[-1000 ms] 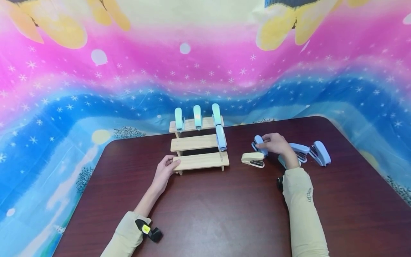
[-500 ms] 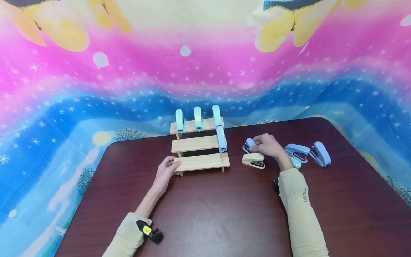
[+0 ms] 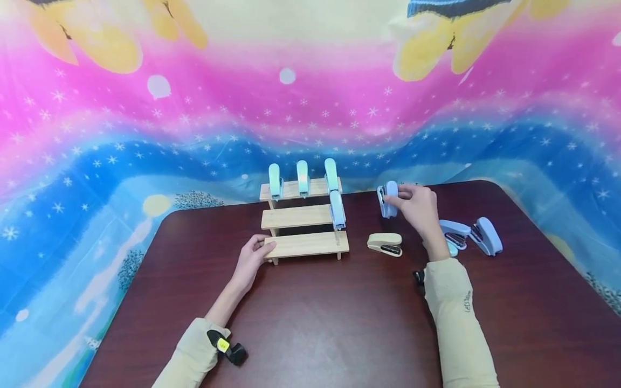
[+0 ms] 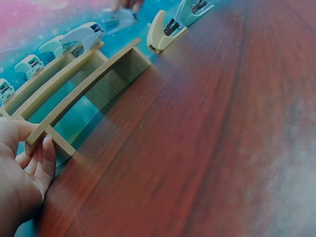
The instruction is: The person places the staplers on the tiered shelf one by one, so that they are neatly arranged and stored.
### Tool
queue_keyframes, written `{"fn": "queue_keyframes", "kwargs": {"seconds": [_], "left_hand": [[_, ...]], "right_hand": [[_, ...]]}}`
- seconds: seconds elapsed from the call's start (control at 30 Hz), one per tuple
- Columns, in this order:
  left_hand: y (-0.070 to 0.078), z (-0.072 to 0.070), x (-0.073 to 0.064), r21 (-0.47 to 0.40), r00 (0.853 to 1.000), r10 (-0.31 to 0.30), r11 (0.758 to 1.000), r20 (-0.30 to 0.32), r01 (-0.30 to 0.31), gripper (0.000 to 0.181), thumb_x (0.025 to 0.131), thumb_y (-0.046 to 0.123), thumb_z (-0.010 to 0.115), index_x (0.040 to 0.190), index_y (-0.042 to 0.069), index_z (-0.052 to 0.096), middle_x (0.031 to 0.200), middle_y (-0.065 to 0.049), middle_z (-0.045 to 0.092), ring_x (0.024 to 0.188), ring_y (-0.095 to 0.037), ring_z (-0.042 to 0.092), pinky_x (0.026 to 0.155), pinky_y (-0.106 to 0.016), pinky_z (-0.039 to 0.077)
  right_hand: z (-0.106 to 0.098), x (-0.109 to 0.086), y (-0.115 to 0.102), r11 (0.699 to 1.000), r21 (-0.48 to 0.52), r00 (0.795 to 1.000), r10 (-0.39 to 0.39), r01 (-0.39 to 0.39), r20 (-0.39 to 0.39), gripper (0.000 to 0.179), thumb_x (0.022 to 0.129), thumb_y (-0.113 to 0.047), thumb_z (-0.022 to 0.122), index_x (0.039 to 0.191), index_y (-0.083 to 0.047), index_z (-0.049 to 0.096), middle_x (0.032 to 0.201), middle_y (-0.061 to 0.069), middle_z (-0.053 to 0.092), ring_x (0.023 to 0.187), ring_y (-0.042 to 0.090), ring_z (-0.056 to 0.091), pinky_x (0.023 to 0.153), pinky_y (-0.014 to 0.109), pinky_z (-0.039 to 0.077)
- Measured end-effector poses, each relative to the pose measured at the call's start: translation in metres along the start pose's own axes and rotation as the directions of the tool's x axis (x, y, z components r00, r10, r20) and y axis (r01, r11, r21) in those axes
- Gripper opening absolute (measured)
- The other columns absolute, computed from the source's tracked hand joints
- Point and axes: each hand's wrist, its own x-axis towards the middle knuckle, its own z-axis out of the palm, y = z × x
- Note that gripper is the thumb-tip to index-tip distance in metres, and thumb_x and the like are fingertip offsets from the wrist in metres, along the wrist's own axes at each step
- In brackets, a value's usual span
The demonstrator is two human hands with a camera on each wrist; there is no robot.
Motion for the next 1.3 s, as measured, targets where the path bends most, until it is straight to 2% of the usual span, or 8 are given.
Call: {"fn": "queue_keyframes", "kwargs": {"seconds": [0.1, 0.27, 0.37, 0.47, 0.57, 0.8, 1.03, 1.3], "left_hand": [[0.002, 0.0, 0.001, -0.005, 1.0, -0.002, 1.0, -0.001, 0.002, 0.03, 0.097, 0.003, 0.066, 0.122, -0.011, 0.056, 0.101, -0.009, 0.062, 0.082, -0.01, 0.061, 0.072, -0.028, 0.057], [-0.004, -0.001, 0.006, 0.001, 1.0, -0.008, 1.0, -0.004, 0.008, 0.028, 0.099, 0.004, 0.063, 0.122, -0.012, 0.057, 0.099, -0.008, 0.063, 0.079, -0.011, 0.061, 0.071, -0.028, 0.057], [-0.018, -0.003, 0.014, 0.005, 1.0, -0.01, 1.0, -0.007, 0.011, 0.029, 0.1, 0.004, 0.062, 0.123, -0.012, 0.056, 0.099, -0.009, 0.064, 0.078, -0.012, 0.061, 0.069, -0.028, 0.056], [-0.03, -0.004, 0.021, -0.006, 1.0, -0.012, 1.0, -0.008, 0.012, 0.031, 0.099, 0.004, 0.064, 0.124, -0.011, 0.056, 0.1, -0.008, 0.064, 0.079, -0.011, 0.061, 0.069, -0.027, 0.057], [-0.033, -0.004, 0.022, -0.028, 1.0, -0.004, 1.0, -0.008, 0.003, 0.033, 0.096, 0.004, 0.068, 0.124, -0.009, 0.056, 0.101, -0.007, 0.063, 0.08, -0.01, 0.061, 0.068, -0.026, 0.057], [-0.036, -0.002, 0.022, -0.059, 1.0, 0.022, 0.998, -0.014, -0.023, 0.036, 0.089, 0.0, 0.072, 0.12, -0.009, 0.056, 0.095, -0.006, 0.063, 0.075, -0.01, 0.061, 0.063, -0.023, 0.055], [-0.036, -0.001, 0.02, -0.022, 0.998, 0.058, 0.998, -0.023, -0.058, 0.039, 0.086, -0.002, 0.074, 0.121, -0.009, 0.056, 0.091, -0.005, 0.06, 0.07, -0.01, 0.059, 0.06, -0.021, 0.053], [-0.035, -0.003, 0.019, 0.017, 0.996, 0.083, 0.996, 0.026, -0.083, 0.051, 0.086, -0.001, 0.078, 0.129, -0.009, 0.051, 0.089, -0.005, 0.059, 0.064, -0.013, 0.059, 0.057, -0.021, 0.051]], "right_hand": [[-0.004, -0.004, -0.013, 0.996, 0.08, 0.998, 0.035, -0.031, -0.051, 0.062, 0.093, -0.039, 0.079, 0.135, 0.005, 0.064, 0.125, 0.027, 0.068, 0.108, 0.025, 0.072, 0.073, 0.012, 0.051], [-0.006, -0.008, -0.028, 0.973, 0.227, 0.991, 0.073, -0.047, -0.108, 0.059, 0.09, -0.033, 0.083, 0.132, 0.004, 0.066, 0.105, 0.004, 0.077, 0.087, -0.004, 0.067, 0.073, 0.012, 0.055], [-0.007, -0.012, -0.034, 0.949, 0.312, 0.99, 0.082, -0.043, -0.114, 0.056, 0.091, -0.028, 0.083, 0.132, 0.006, 0.065, 0.092, -0.015, 0.073, 0.085, -0.004, 0.068, 0.073, 0.013, 0.056], [-0.007, -0.016, -0.04, 0.935, 0.353, 0.99, 0.077, -0.03, -0.121, 0.055, 0.091, -0.023, 0.082, 0.133, 0.007, 0.064, 0.087, -0.021, 0.07, 0.085, -0.003, 0.069, 0.073, 0.013, 0.056], [-0.006, -0.02, -0.046, 0.91, 0.415, 0.986, 0.077, -0.01, -0.145, 0.053, 0.09, -0.02, 0.083, 0.131, 0.008, 0.065, 0.086, -0.02, 0.072, 0.083, -0.002, 0.07, 0.073, 0.014, 0.056], [0.007, -0.026, -0.06, 0.784, 0.618, 0.974, 0.088, 0.06, -0.207, 0.043, 0.085, -0.009, 0.087, 0.12, 0.008, 0.069, 0.085, -0.009, 0.076, 0.081, 0.005, 0.074, 0.071, 0.018, 0.059], [0.016, -0.035, -0.074, 0.798, 0.598, 0.978, 0.063, 0.071, -0.2, 0.047, 0.086, -0.012, 0.086, 0.123, 0.01, 0.068, 0.088, -0.009, 0.076, 0.083, 0.005, 0.074, 0.075, 0.018, 0.059], [0.032, -0.04, -0.083, 0.878, 0.476, 0.987, 0.04, 0.04, -0.157, 0.049, 0.089, -0.024, 0.084, 0.126, 0.004, 0.07, 0.098, -0.007, 0.076, 0.091, 0.006, 0.073, 0.081, 0.018, 0.057]]}}
